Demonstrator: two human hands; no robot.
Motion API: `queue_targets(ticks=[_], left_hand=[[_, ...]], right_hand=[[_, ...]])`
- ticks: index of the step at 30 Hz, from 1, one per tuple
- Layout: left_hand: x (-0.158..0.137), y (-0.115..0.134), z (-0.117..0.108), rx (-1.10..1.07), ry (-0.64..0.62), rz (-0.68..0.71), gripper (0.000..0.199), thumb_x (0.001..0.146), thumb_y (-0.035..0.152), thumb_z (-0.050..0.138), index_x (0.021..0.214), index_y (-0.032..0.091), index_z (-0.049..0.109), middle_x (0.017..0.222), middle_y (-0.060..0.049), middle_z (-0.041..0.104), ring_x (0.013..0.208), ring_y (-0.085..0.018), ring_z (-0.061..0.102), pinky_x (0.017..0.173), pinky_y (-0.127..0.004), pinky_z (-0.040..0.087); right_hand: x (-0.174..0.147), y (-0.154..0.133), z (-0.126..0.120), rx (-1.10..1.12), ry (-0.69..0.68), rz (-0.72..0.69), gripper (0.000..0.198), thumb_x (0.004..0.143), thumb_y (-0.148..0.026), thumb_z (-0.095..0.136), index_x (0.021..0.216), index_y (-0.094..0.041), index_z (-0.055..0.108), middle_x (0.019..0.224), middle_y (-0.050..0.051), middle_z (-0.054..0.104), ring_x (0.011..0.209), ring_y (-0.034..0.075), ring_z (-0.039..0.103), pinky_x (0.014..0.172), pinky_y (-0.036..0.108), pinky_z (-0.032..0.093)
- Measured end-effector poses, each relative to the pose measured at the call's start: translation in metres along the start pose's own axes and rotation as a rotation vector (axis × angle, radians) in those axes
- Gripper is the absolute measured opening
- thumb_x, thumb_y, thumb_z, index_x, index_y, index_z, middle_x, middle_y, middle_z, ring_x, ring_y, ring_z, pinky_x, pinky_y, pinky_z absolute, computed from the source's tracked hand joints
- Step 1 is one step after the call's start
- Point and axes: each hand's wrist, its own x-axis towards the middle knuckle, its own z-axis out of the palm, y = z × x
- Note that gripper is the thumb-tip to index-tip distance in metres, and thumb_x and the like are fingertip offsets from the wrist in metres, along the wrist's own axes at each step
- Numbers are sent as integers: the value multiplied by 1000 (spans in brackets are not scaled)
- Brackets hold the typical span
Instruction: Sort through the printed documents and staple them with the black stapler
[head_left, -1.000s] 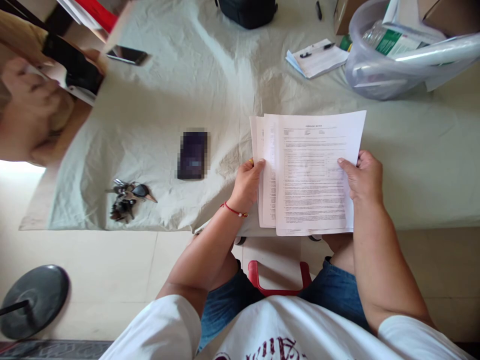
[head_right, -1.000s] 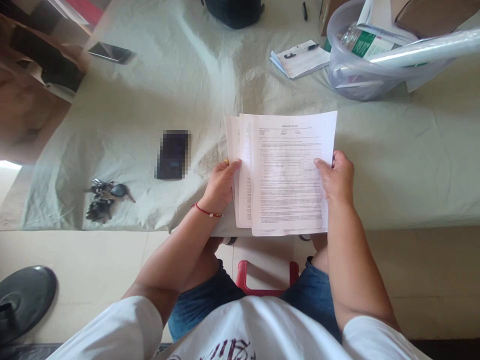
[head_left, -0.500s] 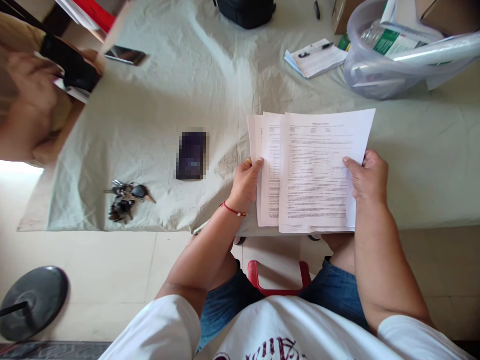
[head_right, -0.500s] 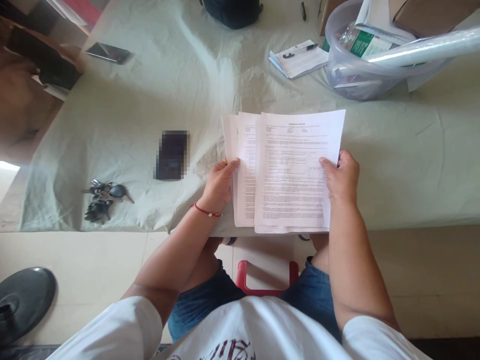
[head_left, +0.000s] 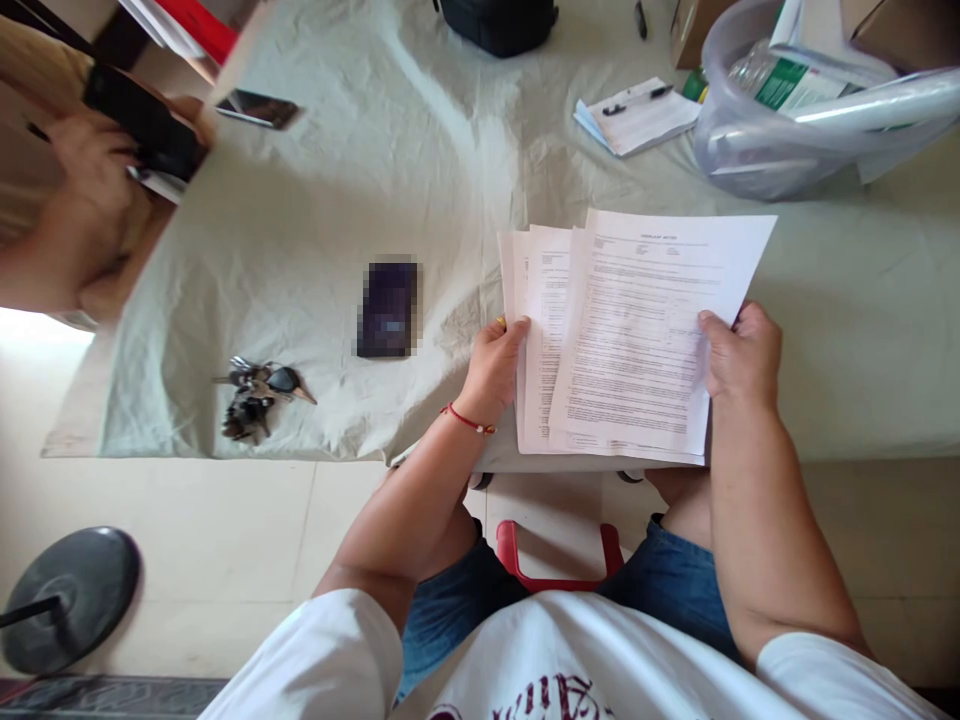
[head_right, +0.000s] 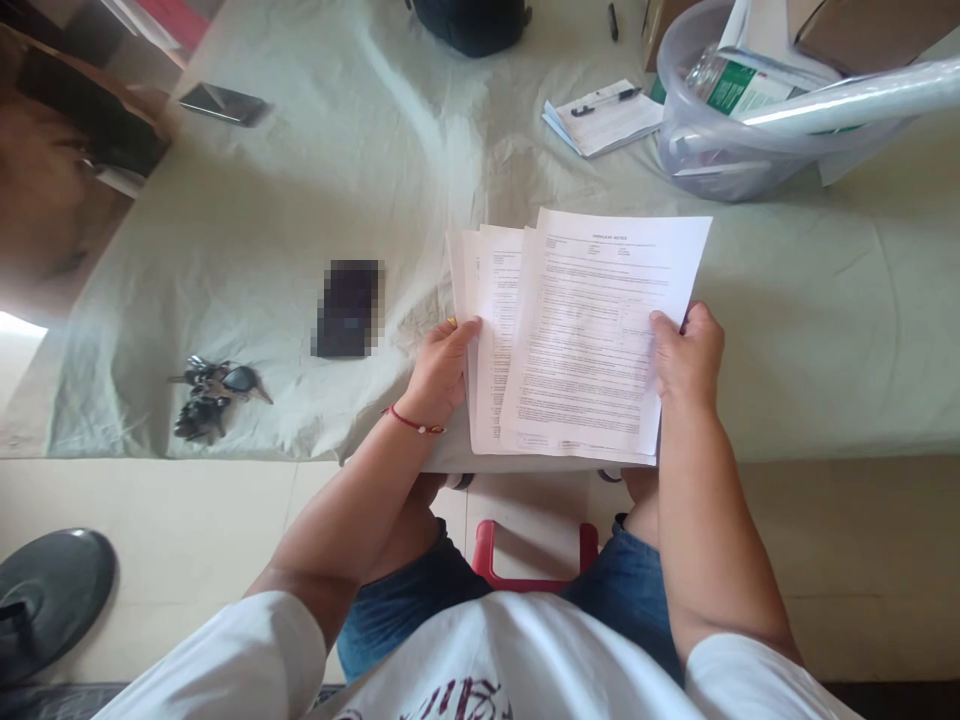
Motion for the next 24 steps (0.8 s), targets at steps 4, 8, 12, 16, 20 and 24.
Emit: queue_targets(ticks=[4,8,12,16,20,24], left_hand=[[-1,3,1,2,30,-11,5,80,23,72,77,21,68,75,-3,72,73,-18,68,71,-30,59],[-3,6,2,-5,27,-19,8,76,20,71,71,21,64,73,-2,71,72,-18,68,69,-29,58],[-4,6,1,-4,19,-22,10,77,23,74,74,22,65,77,-3,73,79,-21,72,75,-31,60],[-3,5,1,-17,14,-35,14,77,28,80,81,22,67,82,-5,76,88,-25,75,83,-36,62],[-2,5,2,-35,-7,-36,18,79,33,82,88,20,72,88,-7,79,95,-27,77,88,-39,63],[-2,4,2,-35,-1,-30,17,82,34,80,85,20,71,89,-8,79,96,-28,77,88,-39,63]], right_hand=[[-1,-1,1,-15,-26,17,18,72,-31,81,84,-28,68,87,-1,76,81,23,74,72,39,65],[-5,-5,3,-5,-63,60,26,68,-33,87,83,-27,68,84,-1,75,78,24,72,70,40,65],[-9,-9,7,57,-136,108,36,62,-34,93,87,-25,70,88,0,77,82,23,73,75,41,66],[-12,-13,8,107,-200,108,38,61,-35,94,88,-23,70,90,0,78,85,22,74,78,42,66],[-12,-14,6,50,-182,97,33,62,-34,93,85,-22,72,85,-1,76,80,22,72,72,40,65],[-11,-14,4,7,-99,89,29,64,-34,91,83,-23,72,84,0,75,78,23,72,67,38,64]])
